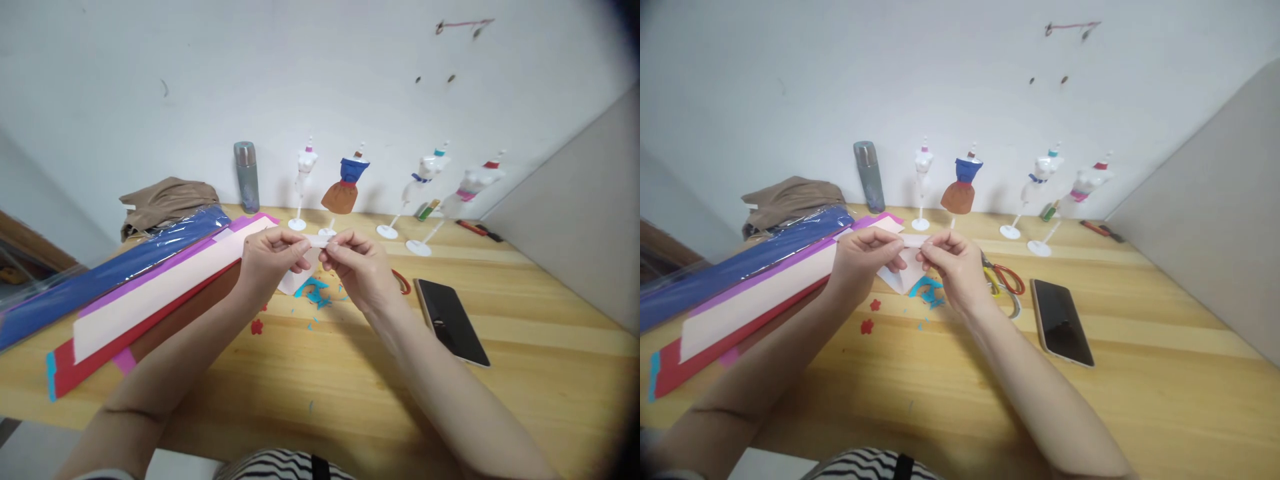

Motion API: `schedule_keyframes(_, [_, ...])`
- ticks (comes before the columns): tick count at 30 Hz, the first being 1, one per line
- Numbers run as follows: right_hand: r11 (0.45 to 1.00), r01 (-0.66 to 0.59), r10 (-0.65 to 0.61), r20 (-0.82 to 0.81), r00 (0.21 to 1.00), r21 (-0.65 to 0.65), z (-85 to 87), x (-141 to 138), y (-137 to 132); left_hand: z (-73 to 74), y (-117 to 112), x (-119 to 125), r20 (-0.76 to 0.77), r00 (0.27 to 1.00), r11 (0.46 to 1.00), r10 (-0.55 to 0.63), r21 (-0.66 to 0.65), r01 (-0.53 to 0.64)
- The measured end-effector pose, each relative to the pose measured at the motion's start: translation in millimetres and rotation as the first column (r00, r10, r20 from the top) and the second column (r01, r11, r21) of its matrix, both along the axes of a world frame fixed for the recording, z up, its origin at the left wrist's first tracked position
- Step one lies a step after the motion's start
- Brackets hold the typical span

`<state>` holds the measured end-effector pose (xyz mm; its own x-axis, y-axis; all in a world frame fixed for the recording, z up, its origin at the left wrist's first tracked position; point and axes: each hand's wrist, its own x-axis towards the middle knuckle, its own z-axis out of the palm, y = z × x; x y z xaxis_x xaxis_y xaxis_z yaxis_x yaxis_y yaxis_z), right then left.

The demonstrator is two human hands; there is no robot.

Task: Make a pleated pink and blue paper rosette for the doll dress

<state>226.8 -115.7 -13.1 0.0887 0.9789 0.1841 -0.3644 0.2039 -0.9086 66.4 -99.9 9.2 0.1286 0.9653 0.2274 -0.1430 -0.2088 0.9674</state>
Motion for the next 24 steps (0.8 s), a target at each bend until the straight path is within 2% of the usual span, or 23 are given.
schedule_keyframes(11, [0.989,0.132,-0.134,0.023,0.991,0.068,2.6,-4.6,-4.0,-3.4,-2.2,3.7,0.036,0.997,0.996,0.074,0.053,-0.075])
schedule_keyframes(20, [0.988,0.144,-0.143,-0.020,0.990,0.051,7.5,-4.7,-4.7,-6.5,-2.7,3.5,0.024,0.998,0.990,0.063,0.125,-0.065])
schedule_keyframes(24, [0.986,0.152,-0.154,0.012,0.988,0.072,7.4,-4.4,-5.5,-6.5,-1.5,3.8,0.044,0.997,0.992,0.055,0.113,-0.060])
